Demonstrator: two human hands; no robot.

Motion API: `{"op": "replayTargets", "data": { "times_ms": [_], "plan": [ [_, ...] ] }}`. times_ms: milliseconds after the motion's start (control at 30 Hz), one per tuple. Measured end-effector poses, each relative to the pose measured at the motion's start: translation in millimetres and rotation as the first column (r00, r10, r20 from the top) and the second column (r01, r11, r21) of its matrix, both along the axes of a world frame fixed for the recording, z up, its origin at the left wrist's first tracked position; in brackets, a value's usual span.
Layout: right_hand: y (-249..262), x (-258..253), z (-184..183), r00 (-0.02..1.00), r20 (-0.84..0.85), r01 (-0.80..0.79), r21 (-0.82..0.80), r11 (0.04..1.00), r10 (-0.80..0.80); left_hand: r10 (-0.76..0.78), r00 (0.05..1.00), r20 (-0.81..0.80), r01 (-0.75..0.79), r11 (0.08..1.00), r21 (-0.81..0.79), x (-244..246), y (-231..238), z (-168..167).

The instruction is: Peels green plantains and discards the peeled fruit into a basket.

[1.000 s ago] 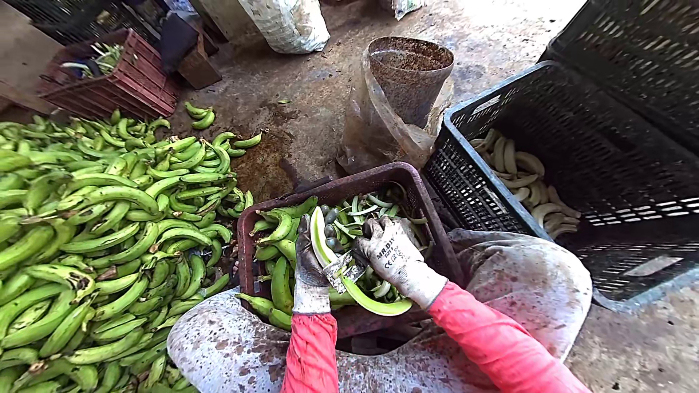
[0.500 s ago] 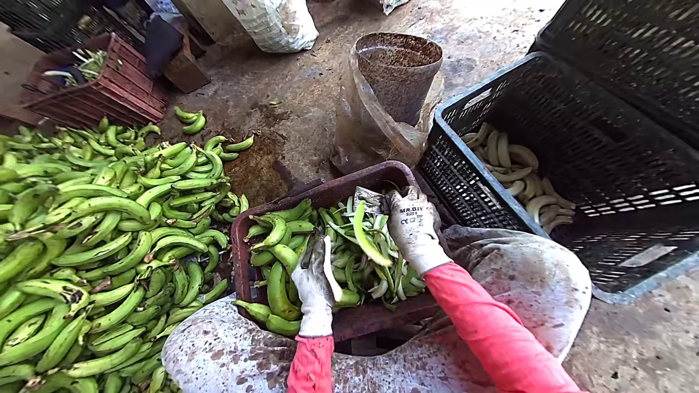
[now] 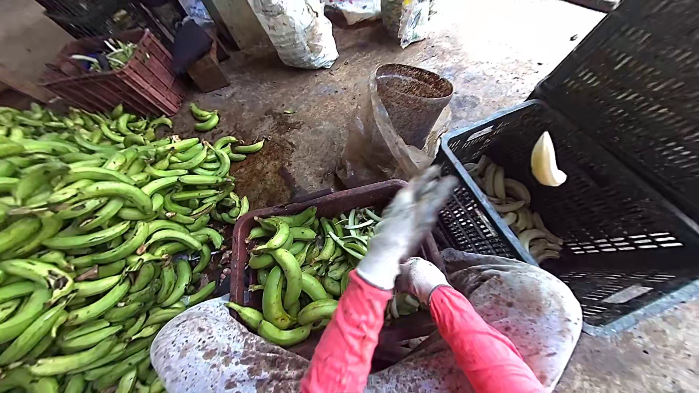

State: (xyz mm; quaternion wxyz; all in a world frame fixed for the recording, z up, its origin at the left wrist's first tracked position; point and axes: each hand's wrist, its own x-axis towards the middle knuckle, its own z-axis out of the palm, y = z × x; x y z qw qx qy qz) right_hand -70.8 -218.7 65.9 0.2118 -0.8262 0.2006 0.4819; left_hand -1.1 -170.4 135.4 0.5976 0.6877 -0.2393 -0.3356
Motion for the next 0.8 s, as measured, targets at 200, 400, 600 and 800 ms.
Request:
{"op": "replayTargets", "data": {
  "times_ms": [200, 400, 600, 800],
  "plan": [
    [-16.6, -4.1, -4.4, 0.990, 0.127, 0.066, 0.019, 0.998, -0.068, -0.383, 0.767, 0.515, -0.379, 0.378, 0.845, 31.4, 113.9, -170.5],
    [-28.6, -1.0, 13.8, 0.970, 0.171, 0.128, 0.237, 0.963, -0.171, -0.590, 0.650, 0.479, -0.464, 0.191, 0.865, 30.6, 134.9, -207.0],
    [-20.8, 4.8, 13.5, 0.811, 0.382, 0.243, 0.470, 0.848, -0.444, -0.560, 0.726, 0.398, -0.376, 0.161, 0.913, 37.2, 131.2, -195.7],
    [-12.6, 11.5, 17.9, 0.687, 0.515, 0.198, 0.547, 0.813, -0.513, -0.380, 0.784, 0.491, -0.281, 0.489, 0.826, 49.6, 157.0, -125.1]
  ]
}}
